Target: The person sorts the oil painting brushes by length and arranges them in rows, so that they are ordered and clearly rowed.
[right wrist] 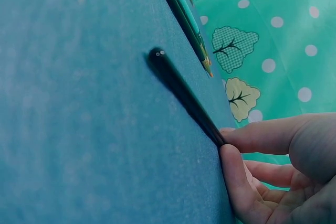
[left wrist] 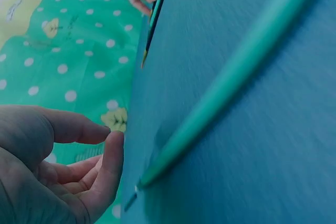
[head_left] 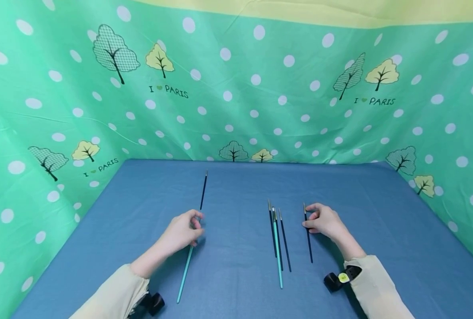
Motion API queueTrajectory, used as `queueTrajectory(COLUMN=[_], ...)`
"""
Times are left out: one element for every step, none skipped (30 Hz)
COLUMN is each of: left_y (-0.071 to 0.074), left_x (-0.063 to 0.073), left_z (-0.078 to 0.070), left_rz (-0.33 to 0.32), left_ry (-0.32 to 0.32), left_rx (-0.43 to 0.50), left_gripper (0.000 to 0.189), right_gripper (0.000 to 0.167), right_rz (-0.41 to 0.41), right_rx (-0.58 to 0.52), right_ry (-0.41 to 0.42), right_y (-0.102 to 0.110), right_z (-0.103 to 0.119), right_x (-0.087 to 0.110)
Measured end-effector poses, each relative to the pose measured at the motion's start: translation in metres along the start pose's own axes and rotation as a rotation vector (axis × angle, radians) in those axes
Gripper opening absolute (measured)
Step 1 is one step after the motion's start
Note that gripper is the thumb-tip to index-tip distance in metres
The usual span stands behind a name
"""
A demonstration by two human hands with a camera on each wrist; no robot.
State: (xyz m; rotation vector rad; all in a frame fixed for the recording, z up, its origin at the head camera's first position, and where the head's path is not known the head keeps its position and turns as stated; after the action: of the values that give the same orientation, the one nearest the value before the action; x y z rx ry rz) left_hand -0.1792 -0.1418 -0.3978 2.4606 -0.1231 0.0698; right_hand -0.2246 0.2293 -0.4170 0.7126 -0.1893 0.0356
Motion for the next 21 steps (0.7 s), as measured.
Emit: queueTrajectory(left_y=[-0.003, -0.007, -0.010, -0.014, -0.017, -0.020, -0.024, -0.027, -0.031, -0.034, -0.038, -0.041, -0.045, -0.049, -0.052, -0.056, -0.059, -0.063, -0.066, -0.069, -0.073], left_x=[-0.002, -0.004, -0.006, -0.008, -0.010, -0.012, -0.014, -0.015, -0.017, -0.019, -0.021, -0.023, -0.024, -0.026, -0.027, -0.028, -0.029, -0.030, -0.031, -0.032, -0.034], left_z=[-0.003, -0.005, -0.009, -0.011, -0.014, -0.016, -0.019, -0.021, -0.024, -0.026, -0.028, -0.031, -0.033, -0.035, -0.037, -0.040, -0.042, -0.045, -0.048, -0.050, -0.052], left_rz=[0.007, 0.017, 0.028, 0.039, 0.052, 0.068, 0.083, 0.097, 0.110, 0.122, 0.137, 0.150, 0.163, 0.175, 0.186, 0.196, 0.205, 0.210, 0.213, 0.214, 0.213], left_ry=[-0.006, -0.012, -0.017, -0.025, -0.036, -0.051, -0.067, -0.082, -0.094, -0.108, -0.117, -0.123, -0.126, -0.126, -0.127, -0.129, -0.131, -0.133, -0.134, -0.136, -0.138], left_rx=[0.000, 0.002, 0.003, -0.001, -0.006, -0.008, -0.016, -0.018, -0.022, -0.026, -0.025, -0.023, -0.014, -0.003, 0.005, 0.017, 0.026, 0.033, 0.039, 0.041, 0.043], left_gripper=[0.033, 0.033, 0.033, 0.032, 0.032, 0.032, 0.032, 0.032, 0.032, 0.032, 0.031, 0.031, 0.031, 0.031, 0.031, 0.031, 0.031, 0.031, 0.031, 0.031, 0.031], right_gripper=[0.051, 0.051, 0.051, 0.051, 0.051, 0.051, 0.051, 0.051, 0.051, 0.051, 0.051, 0.051, 0.051, 0.051, 0.051, 0.051, 0.051, 0.051, 0.051, 0.051, 0.051], right_rz=[0.000, -0.001, -0.002, -0.003, -0.004, -0.005, -0.006, -0.006, -0.005, -0.005, -0.003, -0.003, -0.002, -0.001, 0.000, 0.001, 0.001, 0.001, 0.002, 0.002, 0.002], right_rx=[0.001, 0.002, 0.002, 0.002, 0.003, 0.003, 0.004, 0.005, 0.005, 0.004, 0.004, 0.003, 0.002, 0.001, 0.000, -0.002, -0.003, -0.004, -0.004, -0.005, -0.005], right_ry=[-0.001, -0.002, -0.004, -0.004, -0.006, -0.006, -0.005, -0.004, -0.002, 0.000, 0.001, 0.002, 0.004, 0.004, 0.005, 0.006, 0.007, 0.008, 0.010, 0.011, 0.013], right_y=[0.000, 0.000, 0.000, -0.001, -0.001, -0.001, -0.001, -0.001, -0.001, -0.001, -0.001, -0.001, -0.001, 0.000, 0.000, 0.000, 0.000, 0.000, 0.000, 0.000, 0.000], right_z=[0.000, 0.000, 0.000, 0.000, 0.000, 0.000, 0.000, 0.000, 0.000, 0.000, 0.000, 0.000, -0.001, -0.001, -0.001, 0.000, 0.000, 0.000, 0.000, 0.000, 0.000], right_x=[0.000, 0.000, 0.000, 0.000, 0.000, 0.000, 0.000, 0.000, 0.000, 0.000, 0.000, 0.000, 0.001, 0.001, 0.001, 0.001, 0.001, 0.001, 0.001, 0.001, 0.001])
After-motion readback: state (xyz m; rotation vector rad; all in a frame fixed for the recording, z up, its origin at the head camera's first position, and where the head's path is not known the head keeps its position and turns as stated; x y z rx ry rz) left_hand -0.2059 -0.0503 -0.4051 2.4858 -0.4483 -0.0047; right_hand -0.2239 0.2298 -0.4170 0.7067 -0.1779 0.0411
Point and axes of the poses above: each hand's wrist, its own x-axis away from the middle knuckle, its own y-axis out of the back of the hand, z = x × y, the point moved 2 cm from there along -x, towards the middle knuckle, and after that the axes turned 3 degrees about -z, right-handed, at the moved point
